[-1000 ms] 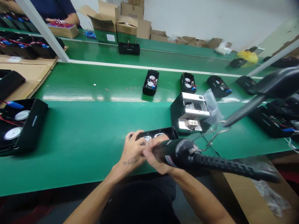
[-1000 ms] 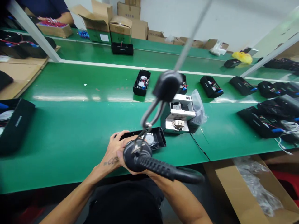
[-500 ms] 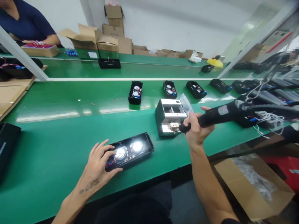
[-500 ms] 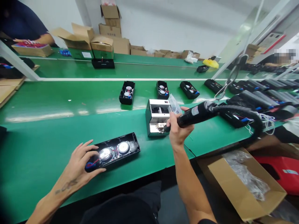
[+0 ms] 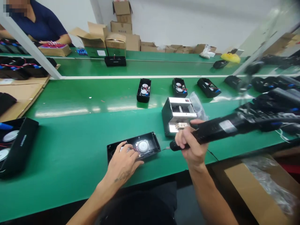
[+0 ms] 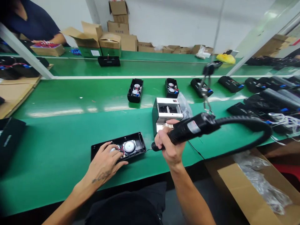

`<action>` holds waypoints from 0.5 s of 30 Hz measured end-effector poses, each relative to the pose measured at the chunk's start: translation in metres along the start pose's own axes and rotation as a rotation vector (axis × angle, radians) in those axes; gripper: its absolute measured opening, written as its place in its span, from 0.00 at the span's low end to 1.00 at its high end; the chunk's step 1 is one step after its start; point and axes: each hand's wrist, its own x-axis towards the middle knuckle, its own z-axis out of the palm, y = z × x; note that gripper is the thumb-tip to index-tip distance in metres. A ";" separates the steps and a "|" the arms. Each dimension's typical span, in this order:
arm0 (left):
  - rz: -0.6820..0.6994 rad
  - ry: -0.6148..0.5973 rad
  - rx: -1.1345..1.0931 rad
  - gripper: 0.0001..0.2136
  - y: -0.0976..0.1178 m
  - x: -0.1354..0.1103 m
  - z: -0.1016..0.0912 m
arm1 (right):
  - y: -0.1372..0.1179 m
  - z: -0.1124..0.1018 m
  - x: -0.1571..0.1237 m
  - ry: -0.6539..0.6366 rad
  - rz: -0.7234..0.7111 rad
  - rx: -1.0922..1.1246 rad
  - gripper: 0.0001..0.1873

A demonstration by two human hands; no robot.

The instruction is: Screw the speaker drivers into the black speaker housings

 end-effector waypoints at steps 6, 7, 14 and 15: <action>0.018 0.012 -0.012 0.08 0.000 0.000 0.000 | 0.015 0.037 -0.026 -0.154 0.025 0.183 0.17; 0.016 0.016 -0.016 0.07 0.000 0.000 -0.001 | 0.018 0.040 -0.028 -0.175 0.034 0.182 0.17; 0.004 0.029 -0.050 0.06 0.001 -0.001 0.000 | 0.032 0.051 -0.030 -0.217 0.063 0.117 0.16; 0.002 0.029 -0.050 0.06 0.001 -0.001 0.000 | 0.033 0.051 -0.030 -0.219 0.065 0.116 0.16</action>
